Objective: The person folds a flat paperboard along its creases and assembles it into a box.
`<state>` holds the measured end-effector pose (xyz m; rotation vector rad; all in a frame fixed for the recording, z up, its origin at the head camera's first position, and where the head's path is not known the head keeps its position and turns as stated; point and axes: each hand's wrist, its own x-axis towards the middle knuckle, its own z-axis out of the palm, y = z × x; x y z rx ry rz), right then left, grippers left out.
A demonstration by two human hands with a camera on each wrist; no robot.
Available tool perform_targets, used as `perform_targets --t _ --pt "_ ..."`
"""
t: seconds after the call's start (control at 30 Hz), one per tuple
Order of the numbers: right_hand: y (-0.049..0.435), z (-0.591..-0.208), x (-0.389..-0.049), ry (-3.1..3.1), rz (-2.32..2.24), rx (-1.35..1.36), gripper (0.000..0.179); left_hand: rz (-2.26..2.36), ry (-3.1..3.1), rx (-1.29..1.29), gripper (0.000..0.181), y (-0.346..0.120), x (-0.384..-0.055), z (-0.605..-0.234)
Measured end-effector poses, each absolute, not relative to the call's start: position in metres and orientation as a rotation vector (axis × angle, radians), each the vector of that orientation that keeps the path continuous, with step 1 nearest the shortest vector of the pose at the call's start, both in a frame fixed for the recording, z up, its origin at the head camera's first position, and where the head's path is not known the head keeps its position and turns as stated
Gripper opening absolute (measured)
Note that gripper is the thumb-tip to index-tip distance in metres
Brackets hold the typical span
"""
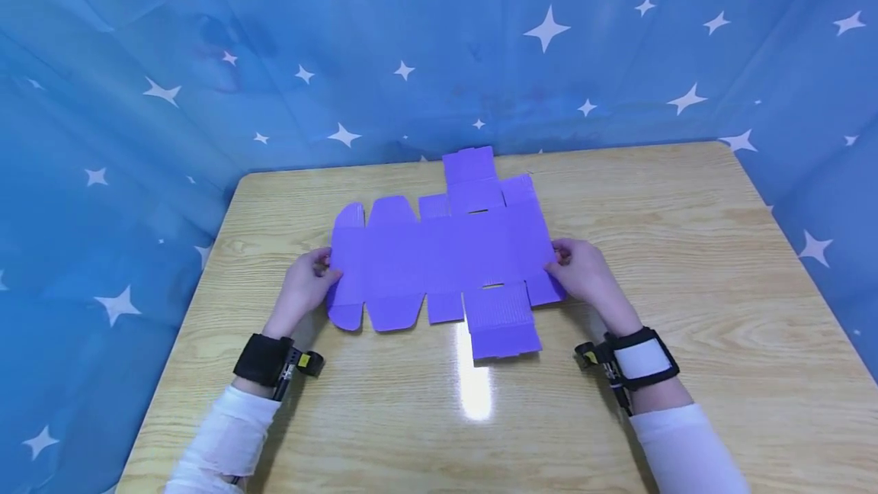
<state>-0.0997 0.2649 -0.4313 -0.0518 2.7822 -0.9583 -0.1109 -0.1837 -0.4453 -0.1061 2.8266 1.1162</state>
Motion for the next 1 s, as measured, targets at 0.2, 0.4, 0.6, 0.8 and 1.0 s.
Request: perform_targets --t 0.2,0.4,0.6,0.8,1.0 --pt "0.291 -0.432 -0.093 2.789 -0.943 -0.007 0.048 1.155 2.824 -0.087 0.051 -0.155 -0.103 -0.448" --pt "0.300 -0.432 -0.087 2.796 -0.925 0.023 0.052 1.069 2.847 -0.028 0.051 -0.151 -0.105 -0.444" --pt "0.310 -0.428 -0.073 2.775 -0.887 0.049 0.063 1.041 2.822 0.028 0.064 -0.157 -0.127 -0.429" --pt "0.314 -0.426 -0.045 2.680 -1.000 0.032 0.065 0.997 2.785 0.150 0.067 -0.160 -0.161 -0.426" --pt "0.311 -0.431 -0.034 2.672 -1.053 0.004 0.059 0.940 2.769 0.168 0.060 -0.154 -0.176 -0.430"
